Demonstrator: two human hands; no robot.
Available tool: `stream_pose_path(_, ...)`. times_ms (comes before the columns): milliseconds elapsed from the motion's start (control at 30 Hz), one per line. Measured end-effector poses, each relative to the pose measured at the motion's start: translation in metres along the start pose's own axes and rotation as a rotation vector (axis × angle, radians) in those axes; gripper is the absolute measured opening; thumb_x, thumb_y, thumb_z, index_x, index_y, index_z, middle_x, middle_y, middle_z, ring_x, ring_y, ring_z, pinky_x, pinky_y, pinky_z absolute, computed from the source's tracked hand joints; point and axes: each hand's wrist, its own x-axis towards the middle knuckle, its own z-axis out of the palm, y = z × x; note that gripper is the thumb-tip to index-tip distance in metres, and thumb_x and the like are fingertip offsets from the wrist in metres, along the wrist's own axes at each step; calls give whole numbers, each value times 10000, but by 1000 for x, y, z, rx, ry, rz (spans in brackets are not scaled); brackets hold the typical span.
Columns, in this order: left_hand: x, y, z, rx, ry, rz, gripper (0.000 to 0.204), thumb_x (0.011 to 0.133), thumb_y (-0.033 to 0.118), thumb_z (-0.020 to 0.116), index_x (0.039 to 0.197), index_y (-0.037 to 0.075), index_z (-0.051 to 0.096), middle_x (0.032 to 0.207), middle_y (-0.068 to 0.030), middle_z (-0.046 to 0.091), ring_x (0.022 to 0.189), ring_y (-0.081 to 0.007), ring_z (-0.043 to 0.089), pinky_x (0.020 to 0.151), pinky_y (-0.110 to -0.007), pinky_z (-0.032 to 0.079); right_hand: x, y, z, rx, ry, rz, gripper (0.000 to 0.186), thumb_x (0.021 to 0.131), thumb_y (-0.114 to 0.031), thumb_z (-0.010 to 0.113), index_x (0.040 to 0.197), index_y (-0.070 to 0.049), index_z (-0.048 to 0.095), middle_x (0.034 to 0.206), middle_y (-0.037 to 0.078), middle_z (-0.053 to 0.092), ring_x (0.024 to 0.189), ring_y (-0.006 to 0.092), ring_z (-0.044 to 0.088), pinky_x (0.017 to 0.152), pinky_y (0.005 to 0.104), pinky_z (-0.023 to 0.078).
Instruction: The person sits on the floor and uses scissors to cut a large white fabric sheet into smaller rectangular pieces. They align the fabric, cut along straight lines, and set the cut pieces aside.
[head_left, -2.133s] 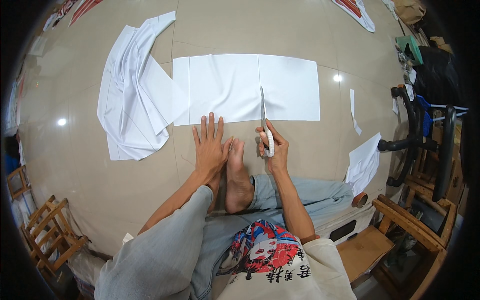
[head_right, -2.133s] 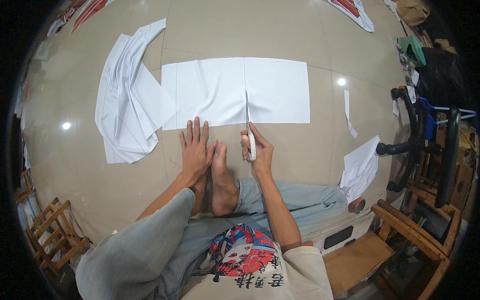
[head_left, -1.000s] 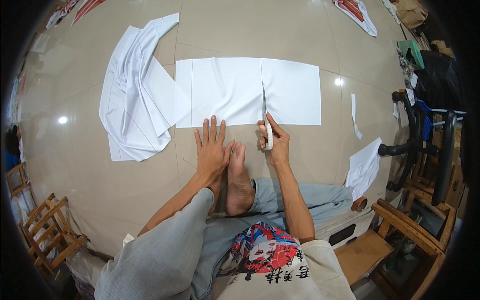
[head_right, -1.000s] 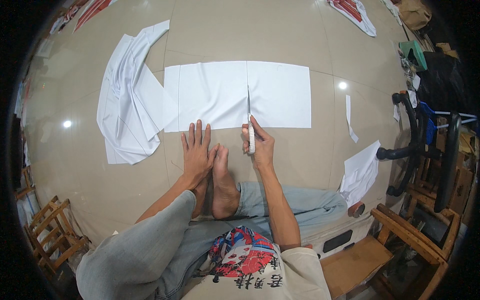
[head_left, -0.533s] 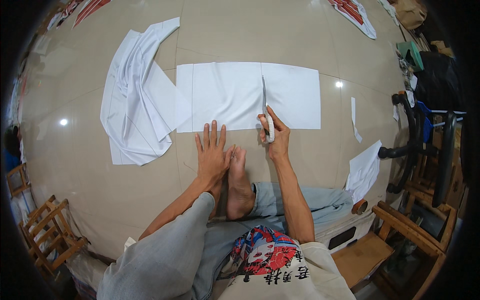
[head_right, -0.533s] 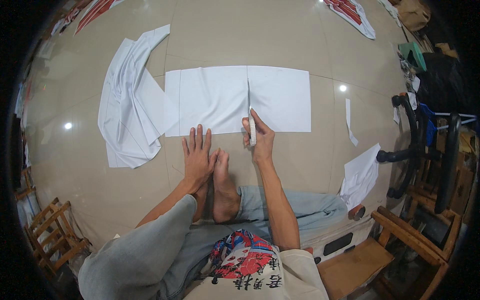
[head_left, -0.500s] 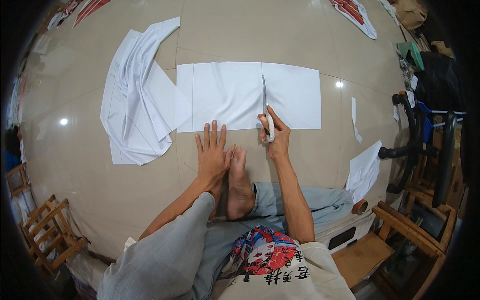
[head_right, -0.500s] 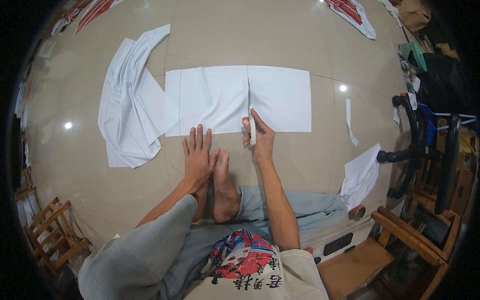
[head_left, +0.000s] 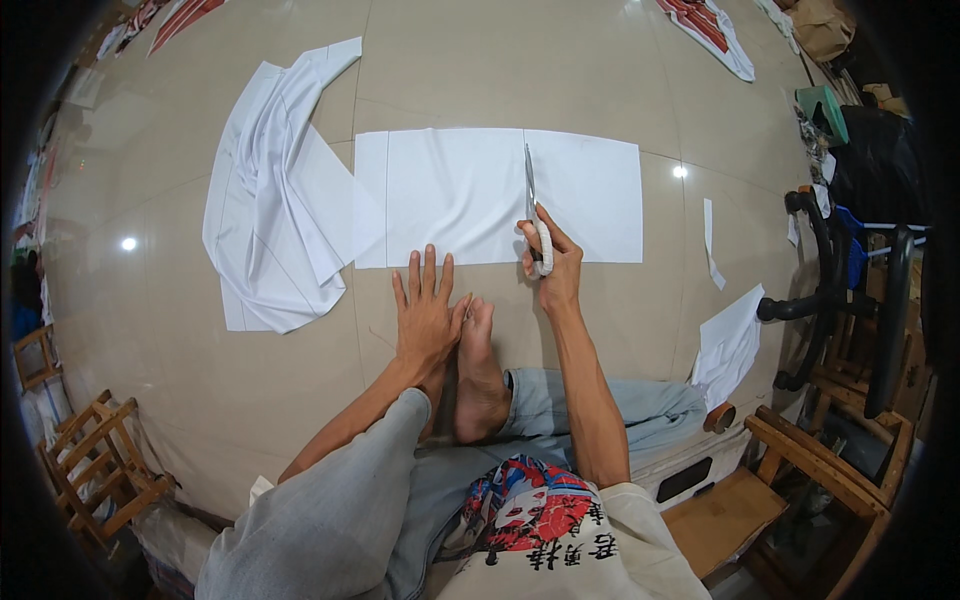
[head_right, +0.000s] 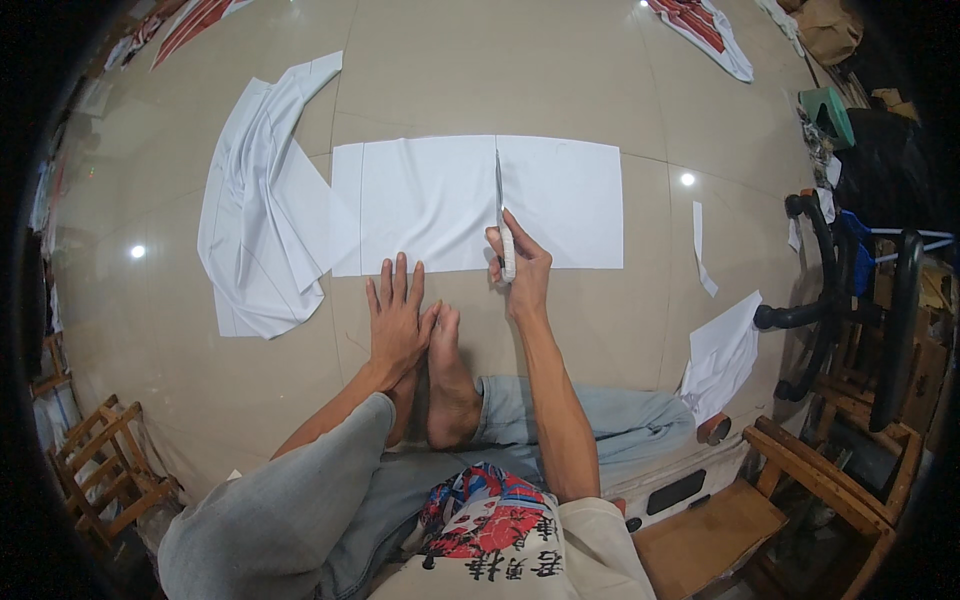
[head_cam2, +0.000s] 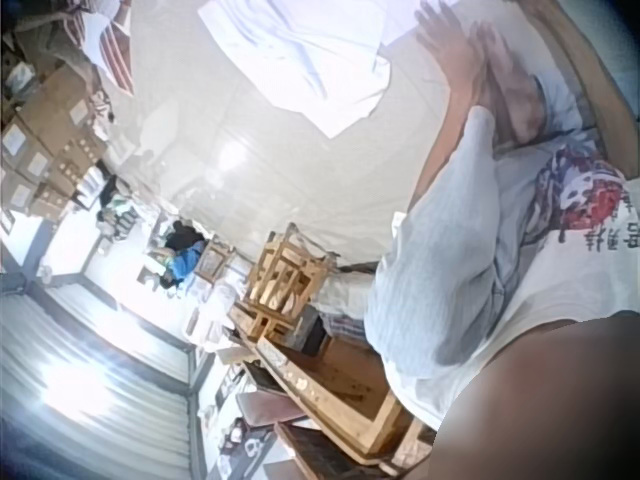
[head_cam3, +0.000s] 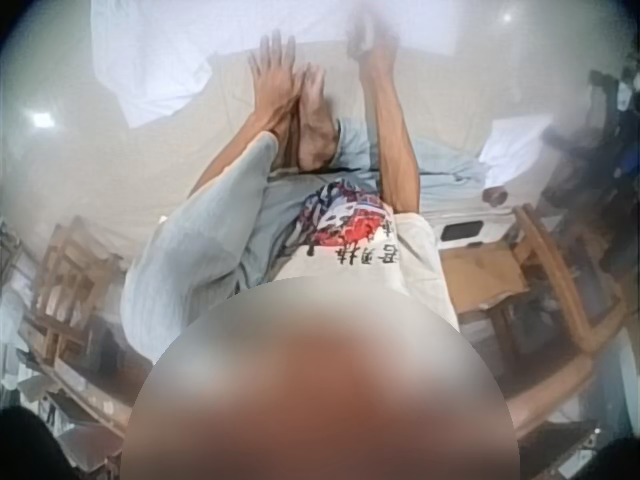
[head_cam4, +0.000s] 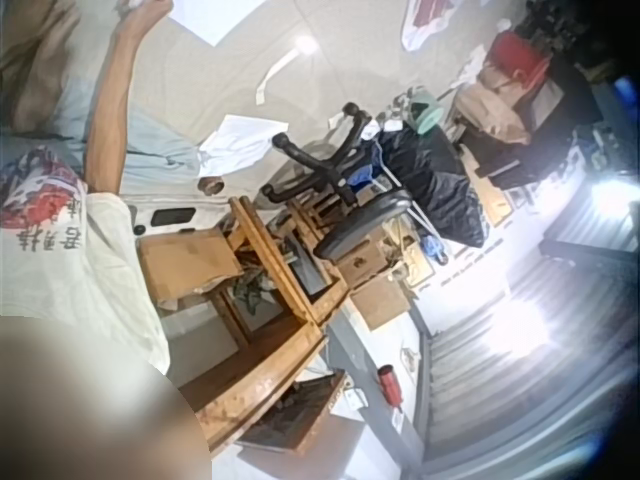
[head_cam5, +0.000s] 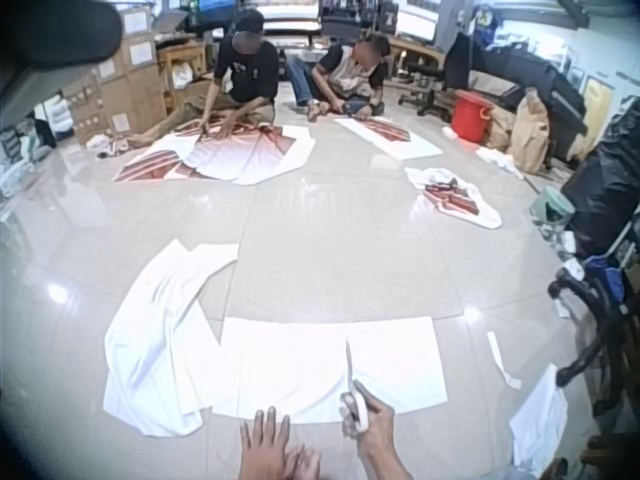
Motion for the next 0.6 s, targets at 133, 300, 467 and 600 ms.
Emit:
stream_pose_path(133, 0, 1, -1, 4, 12, 4, 738, 1009, 426, 540, 1626, 117, 276, 1709, -182, 124, 1576, -407, 72, 1215, -663, 67, 8, -3, 3, -10, 0, -3, 584, 876, -172, 823, 1388, 8, 606, 950, 54, 718, 522, 70, 532, 449, 238, 421)
stream_pose_path(300, 0, 1, -1, 9, 27, 1, 715, 1013, 426, 536, 1616, 116, 308, 1708, -170, 149, 1582, -380, 82, 1223, -651, 78, 14, -2, 6, -37, 1, -3, 579, 880, -165, 822, 1393, -6, 606, 943, 46, 712, 531, 68, 531, 452, 239, 430)
stream_pose_path(467, -1, 1, -1, -1, 37, 1, 709, 1016, 426, 531, 1615, 116, 312, 1708, -169, 153, 1582, -380, 86, 1222, -651, 78, 16, -2, 7, -25, -1, 24, 580, 878, -165, 826, 1393, -11, 608, 923, 37, 703, 536, 72, 533, 454, 240, 434)
stream_pose_path(600, 0, 1, -1, 8, 14, -13, 704, 1018, 424, 528, 1614, 115, 316, 1708, -169, 154, 1582, -379, 89, 1224, -647, 77, 18, -4, 7, -13, 8, 14, 594, 870, -181, 837, 1390, -7, 609, 887, 36, 698, 540, 74, 534, 456, 242, 428)
